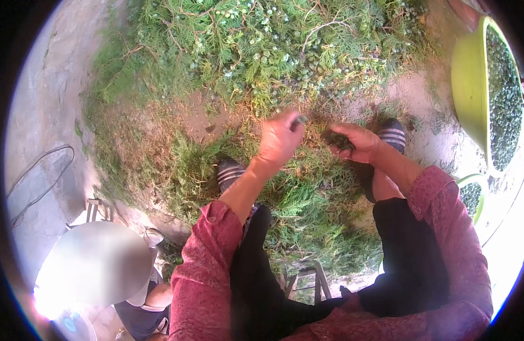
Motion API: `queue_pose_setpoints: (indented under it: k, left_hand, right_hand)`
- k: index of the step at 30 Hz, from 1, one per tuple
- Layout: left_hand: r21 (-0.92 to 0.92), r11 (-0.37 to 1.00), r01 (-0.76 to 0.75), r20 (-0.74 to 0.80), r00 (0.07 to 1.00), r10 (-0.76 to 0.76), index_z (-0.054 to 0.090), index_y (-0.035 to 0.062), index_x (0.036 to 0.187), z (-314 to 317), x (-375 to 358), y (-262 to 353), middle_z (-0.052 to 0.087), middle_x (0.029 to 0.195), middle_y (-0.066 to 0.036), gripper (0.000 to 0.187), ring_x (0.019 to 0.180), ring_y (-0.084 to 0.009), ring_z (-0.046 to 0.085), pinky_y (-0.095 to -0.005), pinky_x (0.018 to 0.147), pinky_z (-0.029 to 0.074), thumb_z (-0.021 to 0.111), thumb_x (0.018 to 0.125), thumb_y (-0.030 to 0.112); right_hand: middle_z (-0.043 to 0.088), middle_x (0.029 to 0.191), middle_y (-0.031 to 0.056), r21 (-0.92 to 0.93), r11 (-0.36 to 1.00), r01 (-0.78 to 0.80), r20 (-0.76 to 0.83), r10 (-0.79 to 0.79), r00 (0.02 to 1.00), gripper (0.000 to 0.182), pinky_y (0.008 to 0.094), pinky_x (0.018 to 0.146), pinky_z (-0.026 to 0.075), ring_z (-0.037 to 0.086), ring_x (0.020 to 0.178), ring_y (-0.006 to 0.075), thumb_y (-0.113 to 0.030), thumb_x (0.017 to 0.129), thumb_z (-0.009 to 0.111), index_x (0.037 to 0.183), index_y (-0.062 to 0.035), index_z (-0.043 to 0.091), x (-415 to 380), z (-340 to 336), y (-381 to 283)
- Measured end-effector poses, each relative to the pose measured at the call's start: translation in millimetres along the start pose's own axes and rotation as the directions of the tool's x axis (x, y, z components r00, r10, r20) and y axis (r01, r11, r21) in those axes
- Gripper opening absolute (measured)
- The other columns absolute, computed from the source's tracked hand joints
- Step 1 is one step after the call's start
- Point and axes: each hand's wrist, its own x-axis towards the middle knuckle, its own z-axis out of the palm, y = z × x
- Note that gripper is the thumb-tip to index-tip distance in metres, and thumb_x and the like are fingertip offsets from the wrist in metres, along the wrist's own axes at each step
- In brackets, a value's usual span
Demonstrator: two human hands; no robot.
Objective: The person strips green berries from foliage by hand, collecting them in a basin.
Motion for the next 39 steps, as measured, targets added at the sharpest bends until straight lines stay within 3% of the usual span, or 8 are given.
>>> queue_pose_setpoints:
  k: [4, 7, 13, 16, 21, 27, 30, 39]
  left_hand:
    - [-0.219, 0.973, -0.071, 0.155, 0.982, 0.107, 0.057, 0.0038, 0.100, 5.1, -11.7, 50.4, 0.060, 0.073, -0.008, 0.029, 0.063, -0.0117, 0.057, -0.0256, 0.056, 0.047, 0.065, 0.072, 0.007]
    - [-0.205, 0.979, 0.009, 0.246, 0.968, 0.043, 0.055, 0.0037, 0.103, -4.2, -8.9, 46.8, 0.061, 0.074, -0.009, 0.034, 0.064, -0.0125, 0.058, -0.0267, 0.057, 0.048, 0.067, 0.072, 0.010]
    - [0.078, 0.975, 0.208, 0.090, 0.972, -0.215, 0.057, -0.0005, 0.100, -80.7, -57.3, 18.5, 0.063, 0.084, -0.011, 0.030, 0.070, -0.0153, 0.060, -0.0276, 0.064, 0.049, 0.063, 0.076, 0.016]
    - [0.023, 0.912, 0.411, -0.034, 0.912, -0.410, 0.057, -0.0020, 0.099, -119.2, -112.7, 13.5, 0.062, 0.082, -0.010, 0.028, 0.078, -0.0131, 0.058, -0.0256, 0.068, 0.046, 0.061, 0.076, 0.013]
    - [-0.174, 0.807, 0.564, -0.219, 0.777, -0.590, 0.058, -0.0042, 0.092, -158.9, -208.4, 25.9, 0.060, 0.075, -0.010, 0.022, 0.063, -0.0142, 0.056, -0.0272, 0.058, 0.045, 0.060, 0.076, 0.012]
    - [-0.165, 0.892, 0.421, -0.365, 0.814, -0.452, 0.054, -0.0068, 0.102, -192.2, -301.4, 22.6, 0.059, 0.089, -0.011, 0.029, 0.079, -0.0168, 0.054, -0.0305, 0.071, 0.045, 0.057, 0.080, 0.012]
    - [-0.262, 0.931, 0.255, -0.337, 0.879, -0.336, 0.055, -0.0065, 0.099, -208.7, -333.6, 63.7, 0.059, 0.087, -0.010, 0.026, 0.076, -0.0154, 0.054, -0.0297, 0.069, 0.044, 0.056, 0.080, 0.012]
    - [-0.133, 0.939, 0.318, -0.507, 0.792, -0.340, 0.057, -0.0041, 0.093, -223.3, -404.7, 124.1, 0.056, 0.070, -0.007, 0.021, 0.054, -0.0121, 0.050, -0.0259, 0.051, 0.042, 0.053, 0.080, 0.012]
  right_hand:
    - [0.055, 0.080, 0.0018, 0.074, 0.997, -0.032, -0.132, 0.042, 0.990, 0.028, 0.0202, 0.042, 0.034, 0.049, 0.061, 0.0091, -0.036, 0.087, 0.050, 0.093, -0.0090, 0.056, 5.1, 14.5, 0.8]
    - [0.054, 0.083, 0.0024, 0.146, 0.989, -0.007, 0.009, 0.005, 1.000, 0.024, 0.0184, 0.041, 0.034, 0.049, 0.061, 0.0085, -0.031, 0.087, 0.052, 0.094, -0.0086, 0.055, 10.4, 2.5, 4.2]
    - [0.053, 0.082, 0.0038, 0.121, 0.993, -0.014, 0.092, 0.002, 0.996, 0.014, 0.0146, 0.038, 0.029, 0.045, 0.057, 0.0075, -0.017, 0.084, 0.056, 0.094, -0.0074, 0.054, -22.2, -4.0, -10.7]
    - [0.051, 0.080, 0.0031, 0.183, 0.965, 0.186, 0.087, -0.205, 0.975, 0.013, 0.0147, 0.038, 0.029, 0.043, 0.057, 0.0069, -0.015, 0.083, 0.056, 0.094, -0.0081, 0.054, -88.1, -10.1, -13.6]
    - [0.049, 0.082, 0.0023, 0.344, 0.695, 0.632, -0.350, -0.530, 0.773, 0.012, 0.0143, 0.040, 0.031, 0.043, 0.059, 0.0077, -0.010, 0.082, 0.055, 0.093, -0.0106, 0.052, -238.1, -49.2, 30.9]
    - [0.051, 0.078, 0.0032, -0.053, 0.552, 0.832, -0.761, -0.562, 0.324, 0.010, 0.0170, 0.041, 0.033, 0.047, 0.059, 0.0094, -0.012, 0.081, 0.058, 0.089, -0.0088, 0.053, -406.5, -65.0, 113.3]
    - [0.053, 0.074, 0.0042, -0.034, 0.463, 0.886, -0.769, -0.578, 0.272, 0.006, 0.0182, 0.041, 0.034, 0.048, 0.058, 0.0101, -0.010, 0.081, 0.056, 0.086, -0.0078, 0.054, -456.9, -78.2, 152.9]
    - [0.053, 0.082, 0.0115, 0.115, 0.309, 0.944, -0.908, -0.353, 0.226, 0.018, 0.0302, 0.050, 0.046, 0.053, 0.066, 0.0223, -0.015, 0.082, 0.057, 0.096, -0.0072, 0.050, -495.8, -129.5, 279.0]
